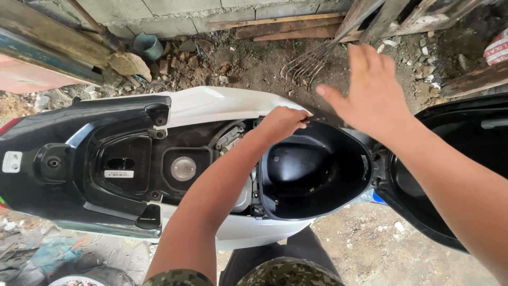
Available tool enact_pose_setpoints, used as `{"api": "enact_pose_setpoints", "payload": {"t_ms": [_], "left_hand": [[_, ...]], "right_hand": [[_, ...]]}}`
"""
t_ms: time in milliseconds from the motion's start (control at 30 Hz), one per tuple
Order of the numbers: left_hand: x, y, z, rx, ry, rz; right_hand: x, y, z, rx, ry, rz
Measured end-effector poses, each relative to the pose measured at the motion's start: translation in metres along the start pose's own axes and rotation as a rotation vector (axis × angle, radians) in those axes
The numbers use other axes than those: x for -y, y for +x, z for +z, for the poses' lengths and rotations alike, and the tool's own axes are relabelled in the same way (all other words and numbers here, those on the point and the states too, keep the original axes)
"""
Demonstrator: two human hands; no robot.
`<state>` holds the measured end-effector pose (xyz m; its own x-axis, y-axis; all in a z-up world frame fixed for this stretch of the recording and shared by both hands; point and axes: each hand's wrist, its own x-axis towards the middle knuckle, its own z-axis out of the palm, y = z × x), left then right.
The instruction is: The person uses a screwdriver to remove screws from the seat area of a white scooter. They then retrieve a wrench from a nearby toolbox and use it to loosen bolts on the scooter's frame. The person continues to manipulate the scooter's internal components with the wrench and screwdriver.
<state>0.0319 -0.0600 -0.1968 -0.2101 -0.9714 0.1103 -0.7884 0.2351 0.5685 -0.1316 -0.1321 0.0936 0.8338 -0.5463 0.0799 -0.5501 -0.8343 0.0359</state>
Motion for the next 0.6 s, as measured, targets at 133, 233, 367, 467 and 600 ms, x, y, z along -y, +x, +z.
{"api": "enact_pose_setpoints", "payload": {"t_ms": [133,233,367,467,600], "left_hand": [[0.006,0.000,0.003,-0.156,0.011,-0.063],[-0.008,0.001,-0.005,-0.155,0.050,-0.131],[-0.008,0.001,-0.016,-0.069,0.014,-0.171],[-0.023,-0.012,-0.042,0.135,-0.146,-0.103],[-0.012,-0.011,-0.026,0.103,-0.093,-0.067]], "right_hand": [[0.031,-0.001,-0.044,0.515,0.188,0.376],[0.060,0.000,-0.036,0.564,0.142,0.455],[0.009,-0.005,0.086,0.523,0.097,0.156],[-0.001,-0.007,0.074,0.297,-0.168,-0.254],[-0.021,-0.009,0.030,0.036,-0.176,-0.202]]}}
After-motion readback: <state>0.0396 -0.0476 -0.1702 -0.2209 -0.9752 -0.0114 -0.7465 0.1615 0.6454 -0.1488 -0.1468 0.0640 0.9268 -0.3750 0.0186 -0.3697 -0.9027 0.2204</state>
